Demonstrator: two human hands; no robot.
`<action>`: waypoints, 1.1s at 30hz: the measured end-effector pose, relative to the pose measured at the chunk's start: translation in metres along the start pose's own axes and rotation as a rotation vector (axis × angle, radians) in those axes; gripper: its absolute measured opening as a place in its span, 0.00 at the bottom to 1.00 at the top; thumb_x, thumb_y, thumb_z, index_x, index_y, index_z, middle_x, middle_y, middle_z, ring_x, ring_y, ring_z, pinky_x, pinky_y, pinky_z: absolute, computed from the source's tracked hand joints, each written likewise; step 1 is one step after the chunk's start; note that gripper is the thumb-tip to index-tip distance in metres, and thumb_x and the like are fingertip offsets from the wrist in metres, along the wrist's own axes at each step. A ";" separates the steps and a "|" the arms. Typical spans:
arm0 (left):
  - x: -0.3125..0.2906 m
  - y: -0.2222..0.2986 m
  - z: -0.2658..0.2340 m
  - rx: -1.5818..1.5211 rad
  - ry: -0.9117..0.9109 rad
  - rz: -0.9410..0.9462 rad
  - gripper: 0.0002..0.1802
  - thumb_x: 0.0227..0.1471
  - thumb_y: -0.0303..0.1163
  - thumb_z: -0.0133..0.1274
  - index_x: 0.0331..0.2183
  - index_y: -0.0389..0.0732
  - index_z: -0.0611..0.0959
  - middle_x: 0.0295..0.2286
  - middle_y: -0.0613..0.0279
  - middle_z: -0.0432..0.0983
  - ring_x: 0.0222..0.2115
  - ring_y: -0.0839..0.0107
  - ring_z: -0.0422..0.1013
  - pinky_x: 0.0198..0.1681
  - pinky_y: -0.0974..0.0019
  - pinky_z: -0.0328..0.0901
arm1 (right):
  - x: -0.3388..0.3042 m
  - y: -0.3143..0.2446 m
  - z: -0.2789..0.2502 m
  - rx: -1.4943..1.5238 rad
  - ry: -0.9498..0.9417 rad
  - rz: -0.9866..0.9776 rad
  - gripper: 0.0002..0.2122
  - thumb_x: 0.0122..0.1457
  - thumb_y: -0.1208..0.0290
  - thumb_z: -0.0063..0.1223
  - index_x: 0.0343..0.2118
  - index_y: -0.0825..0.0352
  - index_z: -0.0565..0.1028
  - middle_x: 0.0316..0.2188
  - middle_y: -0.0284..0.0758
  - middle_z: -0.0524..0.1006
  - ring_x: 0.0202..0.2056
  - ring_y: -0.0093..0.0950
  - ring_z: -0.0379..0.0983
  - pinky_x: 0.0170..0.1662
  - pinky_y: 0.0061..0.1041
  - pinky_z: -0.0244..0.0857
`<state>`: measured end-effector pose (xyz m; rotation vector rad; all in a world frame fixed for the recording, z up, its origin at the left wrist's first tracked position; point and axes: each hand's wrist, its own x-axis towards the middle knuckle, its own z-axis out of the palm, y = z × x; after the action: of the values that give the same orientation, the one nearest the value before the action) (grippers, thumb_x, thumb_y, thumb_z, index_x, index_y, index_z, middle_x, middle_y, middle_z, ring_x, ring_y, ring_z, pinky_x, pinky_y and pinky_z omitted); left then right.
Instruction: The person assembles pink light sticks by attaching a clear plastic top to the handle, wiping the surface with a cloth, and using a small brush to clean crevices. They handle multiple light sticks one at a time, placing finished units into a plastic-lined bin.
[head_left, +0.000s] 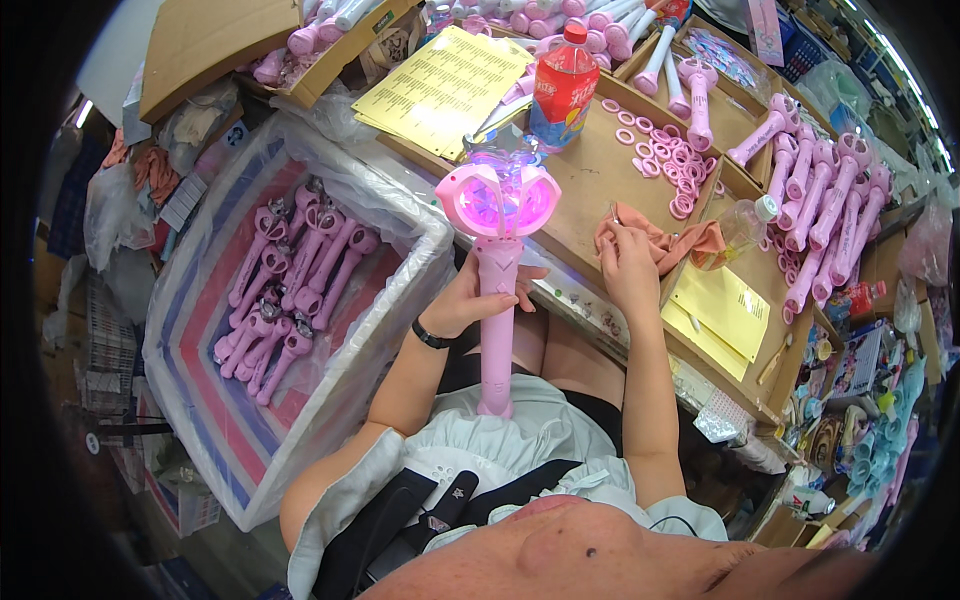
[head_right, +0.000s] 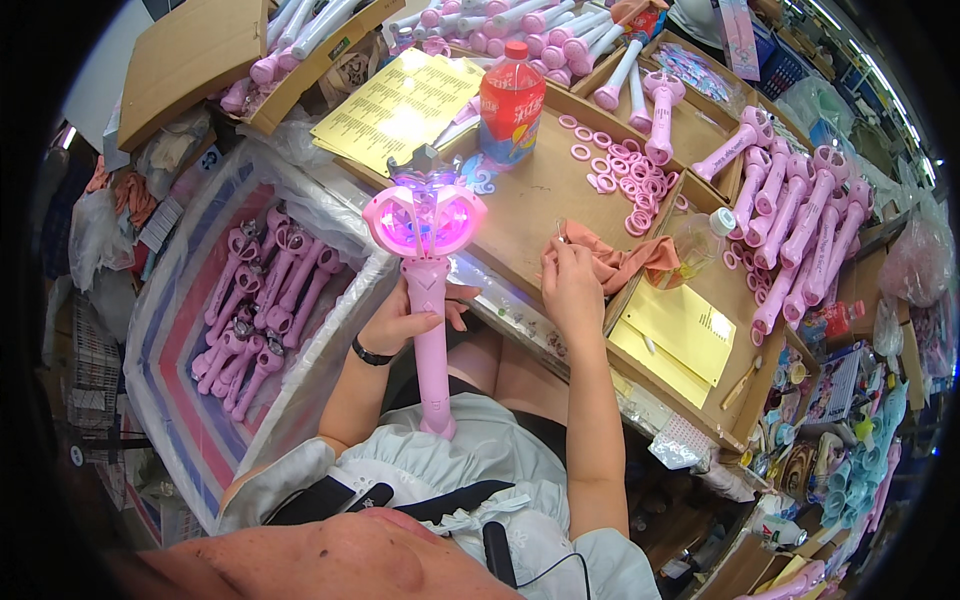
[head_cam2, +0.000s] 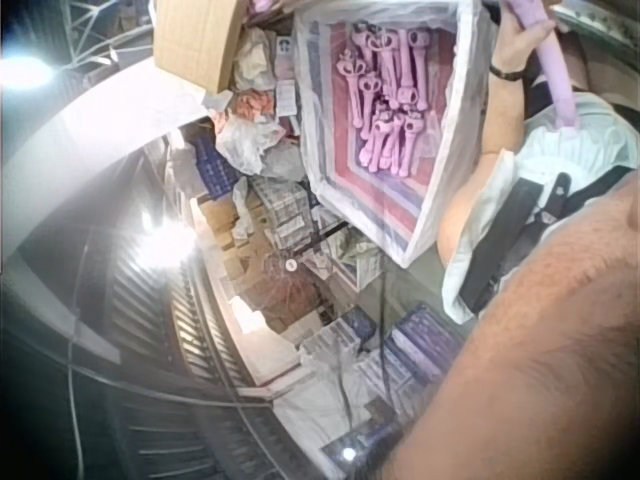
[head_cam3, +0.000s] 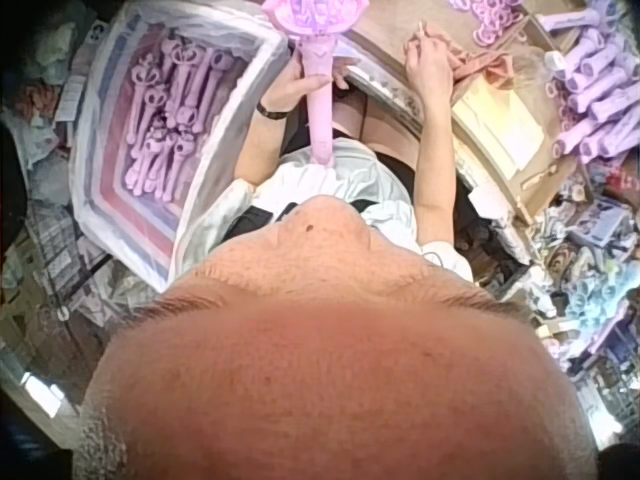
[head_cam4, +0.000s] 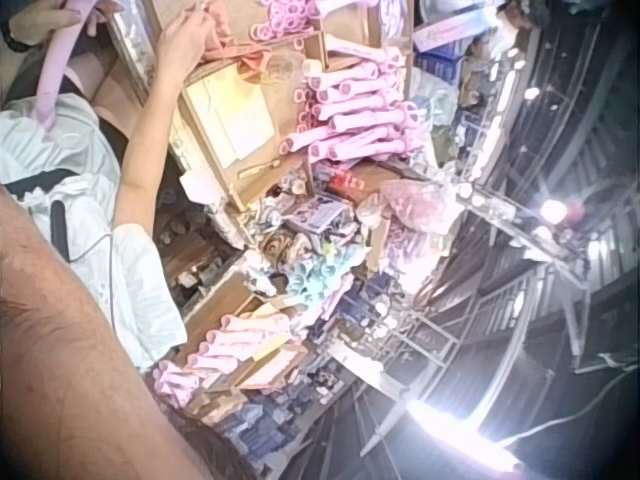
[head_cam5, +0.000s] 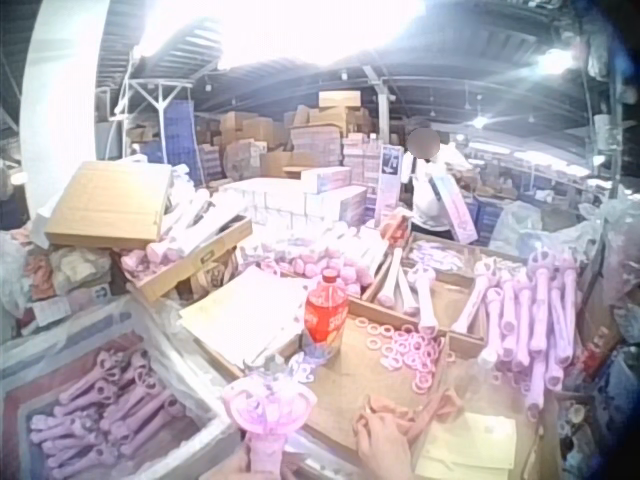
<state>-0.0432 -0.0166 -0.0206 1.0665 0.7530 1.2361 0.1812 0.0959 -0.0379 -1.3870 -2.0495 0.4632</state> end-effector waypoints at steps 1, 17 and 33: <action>0.000 0.000 0.000 0.000 0.007 -0.006 0.40 0.43 0.29 0.53 0.55 0.37 0.53 0.48 0.38 0.66 0.35 0.63 0.73 0.45 0.60 0.66 | 0.000 0.000 0.000 0.002 0.000 0.001 0.13 0.57 0.68 0.46 0.43 0.65 0.72 0.40 0.42 0.71 0.39 0.42 0.71 0.41 0.37 0.66; -0.003 -0.003 -0.004 -0.039 0.054 -0.010 0.38 0.41 0.32 0.56 0.52 0.32 0.59 0.43 0.41 0.71 0.36 0.60 0.73 0.44 0.59 0.67 | 0.001 0.000 -0.002 -0.012 -0.014 0.005 0.13 0.58 0.68 0.46 0.44 0.65 0.71 0.41 0.43 0.71 0.39 0.42 0.72 0.41 0.36 0.67; -0.020 0.021 0.015 0.029 -0.019 0.042 0.33 0.41 0.24 0.54 0.51 0.33 0.64 0.43 0.48 0.71 0.36 0.66 0.73 0.41 0.62 0.68 | 0.000 -0.003 -0.002 -0.030 -0.023 0.000 0.13 0.58 0.68 0.45 0.45 0.64 0.71 0.41 0.41 0.71 0.39 0.40 0.72 0.41 0.35 0.67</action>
<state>-0.0411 -0.0394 0.0024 1.1214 0.7392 1.2518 0.1803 0.0942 -0.0349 -1.4047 -2.0827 0.4520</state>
